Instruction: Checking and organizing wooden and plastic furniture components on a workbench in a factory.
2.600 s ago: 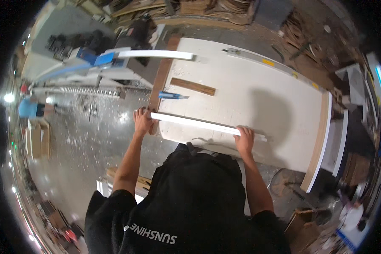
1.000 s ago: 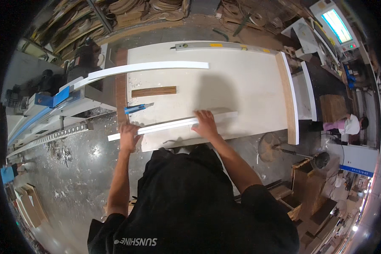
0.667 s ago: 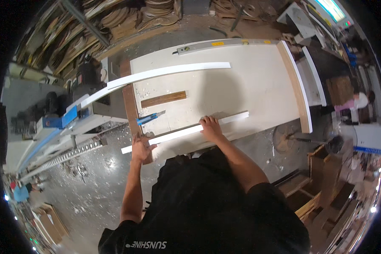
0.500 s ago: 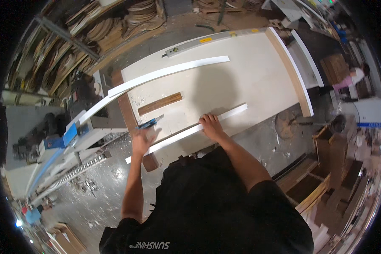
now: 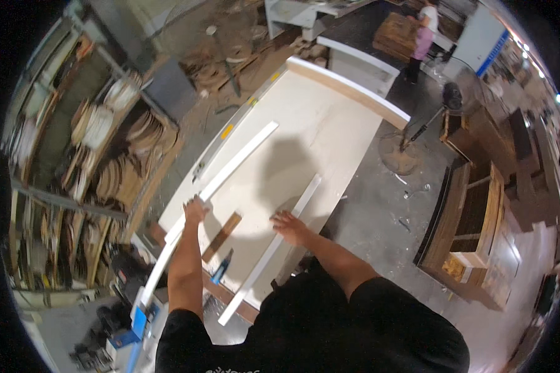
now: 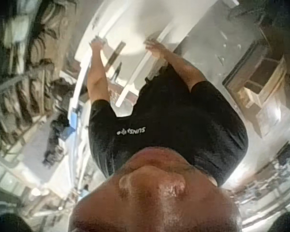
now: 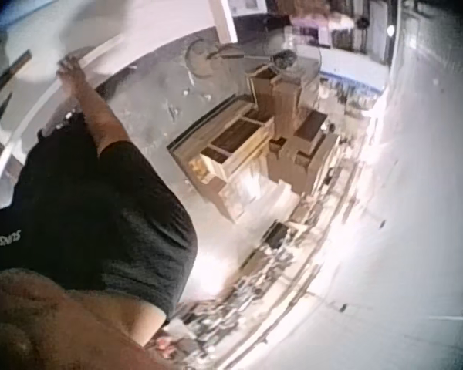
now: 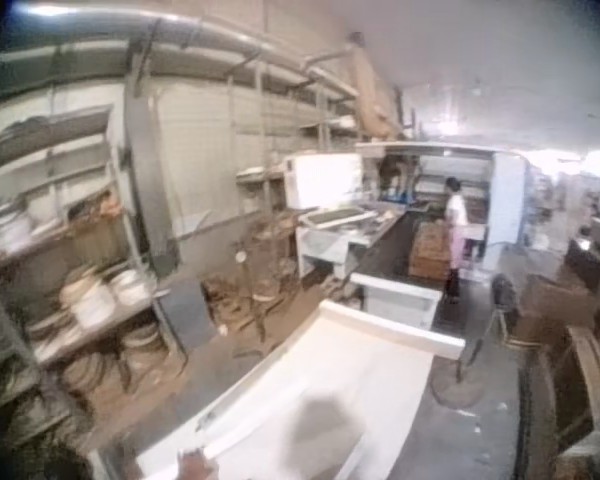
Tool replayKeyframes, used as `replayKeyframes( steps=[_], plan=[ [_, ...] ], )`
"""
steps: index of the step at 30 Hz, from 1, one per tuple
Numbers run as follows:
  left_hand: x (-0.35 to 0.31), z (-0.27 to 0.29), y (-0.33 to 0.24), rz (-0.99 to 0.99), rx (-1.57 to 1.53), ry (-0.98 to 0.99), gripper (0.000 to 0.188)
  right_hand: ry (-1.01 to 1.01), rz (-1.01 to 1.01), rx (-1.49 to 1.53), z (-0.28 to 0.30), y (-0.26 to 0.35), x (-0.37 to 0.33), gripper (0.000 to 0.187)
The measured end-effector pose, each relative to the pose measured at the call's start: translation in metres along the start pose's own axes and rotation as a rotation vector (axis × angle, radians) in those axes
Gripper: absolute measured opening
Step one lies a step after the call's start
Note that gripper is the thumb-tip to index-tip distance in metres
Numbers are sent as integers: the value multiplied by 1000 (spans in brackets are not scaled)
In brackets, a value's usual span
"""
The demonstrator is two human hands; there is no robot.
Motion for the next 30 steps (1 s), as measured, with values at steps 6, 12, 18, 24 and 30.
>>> replayKeyframes(
  steps=[6, 12, 18, 24, 30],
  plan=[
    [-56, 23, -55, -56, -377, -180, 64, -82, -41, -19, -10, -7, -12, 32],
    [-198, -30, -57, 89, -532, -397, 62, 49, -44, -32, 25, 1, 0, 65],
    [-292, -78, -71, -9, -676, -529, 25, -198, -27, 150, 51, 2, -6, 129],
    [-332, -118, -94, -185, -632, -417, 20, -3, -80, 18, 36, 6, -3, 128],
    [-330, -104, -127, -192, -550, -399, 54, 2, -52, 24, 31, 2, 0, 123]
  ],
)
Point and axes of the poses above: each hand's wrist, its own x-axis towards the middle knuckle, its own z-axis out of the back of the hand, y = z × x, the point moved 8 cm from there along x, towards the middle knuckle, and after that the axes turned 4 degrees about -z, right-handed, at the moved point
